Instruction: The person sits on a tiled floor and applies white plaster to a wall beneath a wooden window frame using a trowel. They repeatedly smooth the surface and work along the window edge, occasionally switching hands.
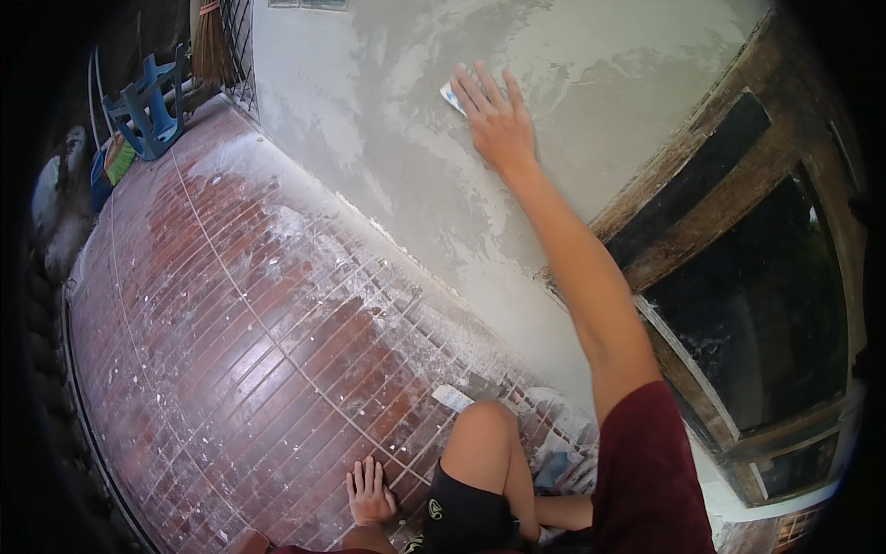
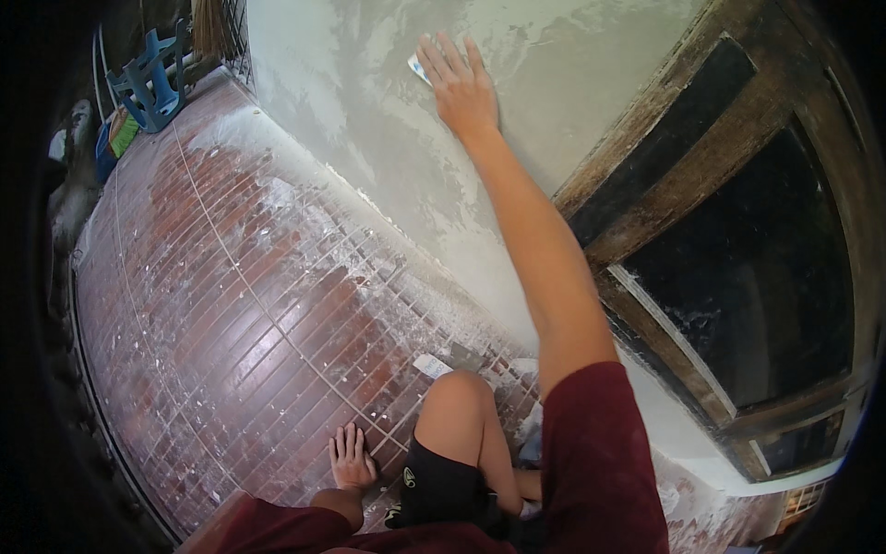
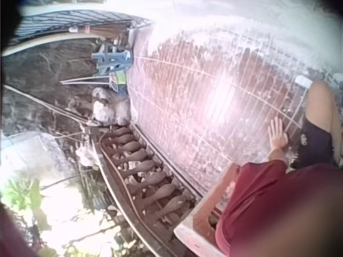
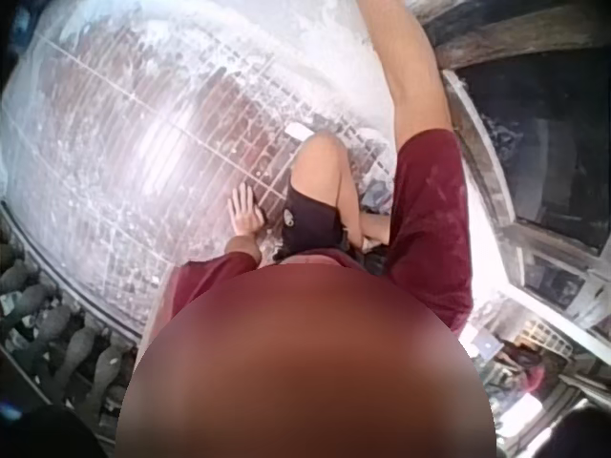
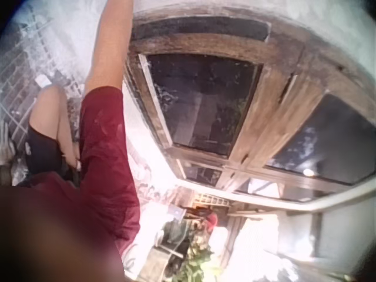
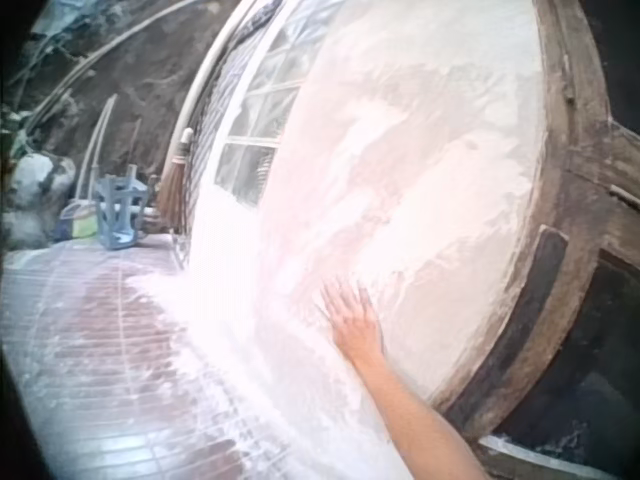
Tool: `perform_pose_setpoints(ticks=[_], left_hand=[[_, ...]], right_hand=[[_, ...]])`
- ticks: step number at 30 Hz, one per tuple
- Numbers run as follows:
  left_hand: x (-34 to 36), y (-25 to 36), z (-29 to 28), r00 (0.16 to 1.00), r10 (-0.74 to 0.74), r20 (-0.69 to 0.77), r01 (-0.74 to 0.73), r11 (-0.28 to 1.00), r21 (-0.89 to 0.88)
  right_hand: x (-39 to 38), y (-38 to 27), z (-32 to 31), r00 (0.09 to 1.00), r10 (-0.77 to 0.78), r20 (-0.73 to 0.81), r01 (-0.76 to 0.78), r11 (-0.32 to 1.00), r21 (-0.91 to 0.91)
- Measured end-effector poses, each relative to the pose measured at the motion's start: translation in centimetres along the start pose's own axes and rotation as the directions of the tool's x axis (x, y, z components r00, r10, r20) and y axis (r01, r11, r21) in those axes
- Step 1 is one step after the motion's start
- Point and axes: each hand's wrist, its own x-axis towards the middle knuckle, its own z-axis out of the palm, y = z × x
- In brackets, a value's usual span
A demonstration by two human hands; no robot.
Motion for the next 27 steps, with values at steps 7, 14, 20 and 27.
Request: perform_pose_setpoints(ticks=[7,14,20,27], left_hand=[[-0.1,-0.3,0.5,1.000,0.013,-0.010,-0.013,1.000,-0.004],[-0.1,-0.2,0.5,1.000,0.003,-0.031,-0.003,1.000,-0.022],[-0.1,-0.2,0.4,1.000,0.015,-0.020,-0.015,1.000,0.016],[-0.2,-0.2,0.4,0.999,0.012,-0.039,-0.010,1.000,0.026]], right_hand=[[-8.1,-7.7,0.5,0.903,-0.372,0.212,0.385,0.923,-0.019],[-15.3,-11.3,2.8,0.636,-0.651,0.414,0.624,0.750,0.221],[-2.6,-6.2,2.0,0.997,-0.070,0.014,0.065,0.976,0.207],[0.9,-5.5,1.8,0.982,-0.187,-0.029,0.189,0.977,0.103]])
